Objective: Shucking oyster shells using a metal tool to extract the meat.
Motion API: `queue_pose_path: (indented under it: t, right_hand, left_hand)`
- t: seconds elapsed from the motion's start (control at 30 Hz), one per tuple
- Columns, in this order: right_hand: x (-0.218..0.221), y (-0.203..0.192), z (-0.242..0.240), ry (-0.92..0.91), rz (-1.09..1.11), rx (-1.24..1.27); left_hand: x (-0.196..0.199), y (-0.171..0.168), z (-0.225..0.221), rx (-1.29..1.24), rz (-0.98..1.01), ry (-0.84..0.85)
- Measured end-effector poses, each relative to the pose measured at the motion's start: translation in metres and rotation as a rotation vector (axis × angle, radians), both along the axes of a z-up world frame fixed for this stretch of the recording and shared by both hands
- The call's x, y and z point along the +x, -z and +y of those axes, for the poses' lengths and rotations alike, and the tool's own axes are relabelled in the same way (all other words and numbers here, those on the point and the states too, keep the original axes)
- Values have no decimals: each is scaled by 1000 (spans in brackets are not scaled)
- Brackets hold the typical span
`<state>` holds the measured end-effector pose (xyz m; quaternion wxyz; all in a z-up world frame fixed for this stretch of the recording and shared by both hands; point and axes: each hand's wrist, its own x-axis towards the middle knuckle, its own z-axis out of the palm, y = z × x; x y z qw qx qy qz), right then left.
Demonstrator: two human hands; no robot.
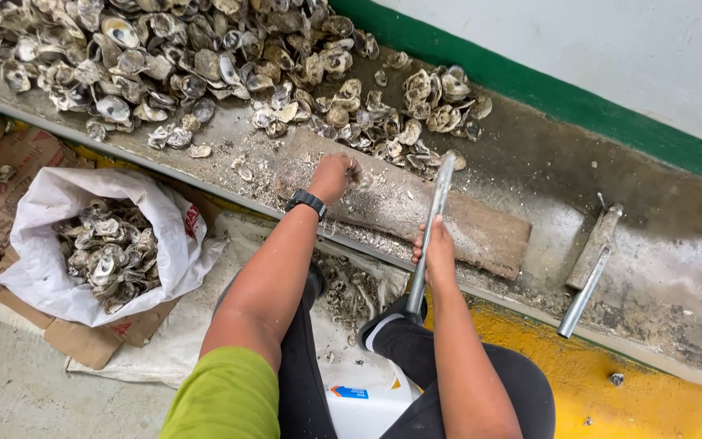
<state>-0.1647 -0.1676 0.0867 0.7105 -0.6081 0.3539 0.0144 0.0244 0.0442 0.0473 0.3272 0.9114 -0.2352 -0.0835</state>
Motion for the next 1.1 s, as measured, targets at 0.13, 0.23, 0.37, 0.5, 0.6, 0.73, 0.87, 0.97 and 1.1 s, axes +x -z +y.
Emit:
queue_pose_path:
  t: [0.13,0.23,0.37,0.5,0.6,0.73,0.87,0.97,1.1]
  right_hand:
    - [-2,-6,1,-5,-24,-23]
    - [-4,-7,1,-36,-51,-38]
    - [-4,-10,4,-54,-59,-123]
    - [-2,-9,9,-115,-68,-241]
    - [-2,-15,20,-183,-26,-264]
    - [-3,-9,21,-279,-11,-377]
    - [-8,-6,28,-377,-1,-666]
    - [-7,-3,43,-508,145,-856]
    - [-9,41,31,-567,118,-1015]
  left_hand:
    - [8,32,-7,13,-152,-15]
    - [3,15,-10,3,-371,-205]
    - [-17,-53,5,140,141,-508]
    - [-13,-17,13,336,456,-281]
    - [2,37,-1,286,381,-375]
    - [-5,-12,2,36,426,-353]
    - [1,1,4,77,386,-393]
    - [1,7,5,116,391,-404]
    - [7,28,1,113,383,-422]
